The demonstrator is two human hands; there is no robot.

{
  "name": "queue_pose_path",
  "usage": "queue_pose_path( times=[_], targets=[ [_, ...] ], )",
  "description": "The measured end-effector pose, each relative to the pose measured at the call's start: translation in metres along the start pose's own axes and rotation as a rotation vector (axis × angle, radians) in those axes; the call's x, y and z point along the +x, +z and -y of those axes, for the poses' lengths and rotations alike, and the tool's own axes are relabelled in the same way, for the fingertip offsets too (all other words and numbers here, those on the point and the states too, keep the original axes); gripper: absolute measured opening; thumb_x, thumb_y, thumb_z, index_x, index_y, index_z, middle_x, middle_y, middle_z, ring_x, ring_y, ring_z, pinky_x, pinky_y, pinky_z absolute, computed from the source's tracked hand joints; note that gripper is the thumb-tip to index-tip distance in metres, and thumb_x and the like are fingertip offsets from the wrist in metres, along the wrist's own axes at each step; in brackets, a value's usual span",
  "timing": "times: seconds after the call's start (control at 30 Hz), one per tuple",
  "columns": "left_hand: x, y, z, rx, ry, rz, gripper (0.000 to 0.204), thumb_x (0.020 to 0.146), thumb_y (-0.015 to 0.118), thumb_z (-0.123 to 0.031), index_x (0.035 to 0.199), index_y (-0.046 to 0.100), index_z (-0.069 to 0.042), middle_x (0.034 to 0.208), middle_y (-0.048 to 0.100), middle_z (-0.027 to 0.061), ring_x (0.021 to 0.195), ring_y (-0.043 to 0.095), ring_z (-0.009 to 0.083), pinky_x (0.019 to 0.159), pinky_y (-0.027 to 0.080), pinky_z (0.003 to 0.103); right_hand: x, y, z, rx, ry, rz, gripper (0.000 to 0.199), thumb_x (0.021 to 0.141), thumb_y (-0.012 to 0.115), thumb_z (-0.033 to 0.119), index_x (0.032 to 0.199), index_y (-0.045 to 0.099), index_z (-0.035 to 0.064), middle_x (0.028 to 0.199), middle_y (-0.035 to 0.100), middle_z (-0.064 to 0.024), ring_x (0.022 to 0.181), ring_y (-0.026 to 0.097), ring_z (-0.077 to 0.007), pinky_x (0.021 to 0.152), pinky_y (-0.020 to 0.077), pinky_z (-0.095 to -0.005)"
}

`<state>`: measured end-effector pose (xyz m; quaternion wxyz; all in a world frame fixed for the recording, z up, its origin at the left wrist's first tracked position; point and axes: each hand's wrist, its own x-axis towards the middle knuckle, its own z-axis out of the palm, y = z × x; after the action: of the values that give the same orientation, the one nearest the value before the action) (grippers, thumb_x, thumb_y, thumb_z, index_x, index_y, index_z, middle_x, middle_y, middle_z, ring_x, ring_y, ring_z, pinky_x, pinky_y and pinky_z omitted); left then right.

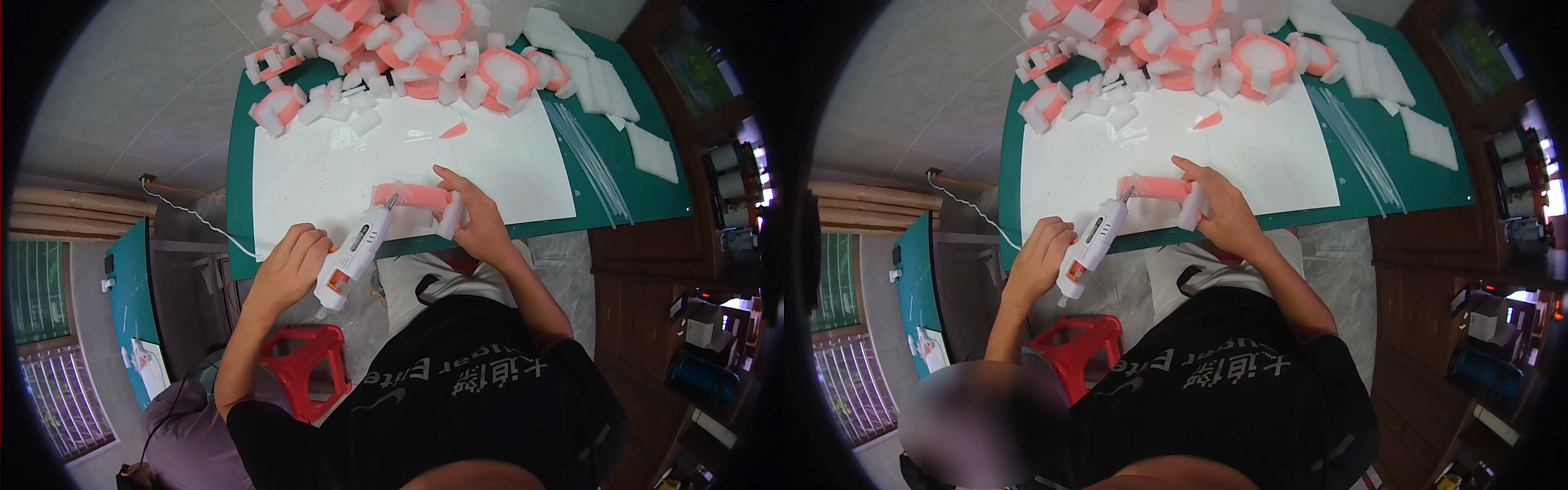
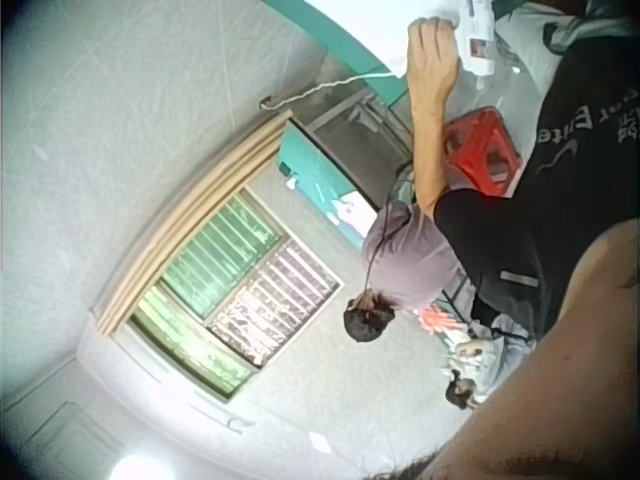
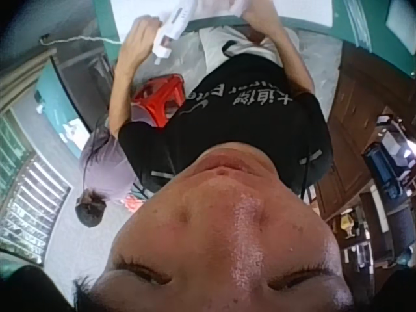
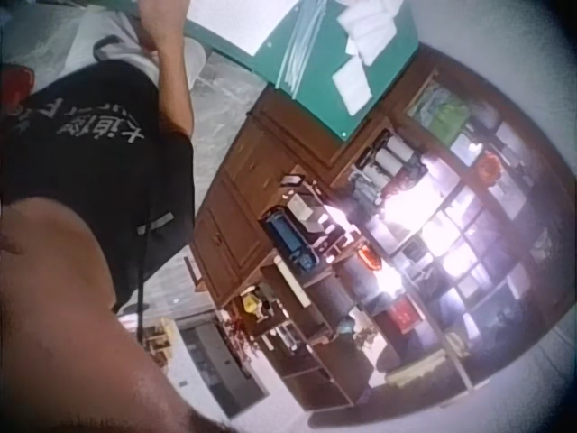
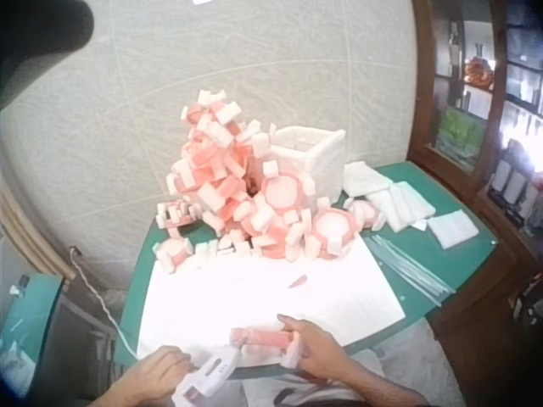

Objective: The recorder is assembling foam rings using a hot glue gun to attach segments together.

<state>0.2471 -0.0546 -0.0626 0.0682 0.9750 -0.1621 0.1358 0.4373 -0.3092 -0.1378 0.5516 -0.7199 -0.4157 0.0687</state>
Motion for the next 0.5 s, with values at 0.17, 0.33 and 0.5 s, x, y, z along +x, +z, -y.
queue_pose_path(
  times=[0.17, 0.33, 0.5],
  targets=[
    [0.003, -0.003, 0.0, -0.018, -0.009, 0.023, 0.039, 0.073, 0.065, -0.006, 0.11, 0.054, 0.001, 0.111, 0.06, 0.0176, 0.104, 0.059, 0.0376, 0.086, 0.051, 0.041, 0.0, -0.001, 0.001, -0.007, -0.012, -0.012, 0.075, 0.071, 0.066, -0.006, 0.141, 0.048, 0.0153, 0.103, 0.06, -0.0155, 0.099, 0.061, -0.0353, 0.09, 0.0489, -0.0398],
    [-0.013, -0.017, 0.009, -0.22, -0.141, -0.034, 0.046, 0.08, 0.063, -0.006, 0.125, 0.054, 0.002, 0.119, 0.059, 0.0204, 0.109, 0.06, 0.0373, 0.091, 0.05, 0.042, -0.001, -0.002, 0.001, 0.001, 0.02, -0.016, 0.075, 0.071, 0.066, -0.006, 0.141, 0.048, 0.0151, 0.104, 0.061, -0.0159, 0.1, 0.061, -0.0351, 0.09, 0.0493, -0.0398],
    [-0.04, -0.012, 0.05, -0.279, -0.455, -0.075, 0.041, 0.077, 0.066, 0.001, 0.118, 0.058, -0.001, 0.125, 0.055, 0.0153, 0.106, 0.061, 0.0336, 0.089, 0.05, 0.036, -0.001, -0.002, 0.0, -0.004, 0.001, -0.019, 0.072, 0.074, 0.068, -0.004, 0.14, 0.049, 0.0143, 0.106, 0.061, -0.0161, 0.1, 0.061, -0.0345, 0.09, 0.0493, -0.0391]
  ],
)
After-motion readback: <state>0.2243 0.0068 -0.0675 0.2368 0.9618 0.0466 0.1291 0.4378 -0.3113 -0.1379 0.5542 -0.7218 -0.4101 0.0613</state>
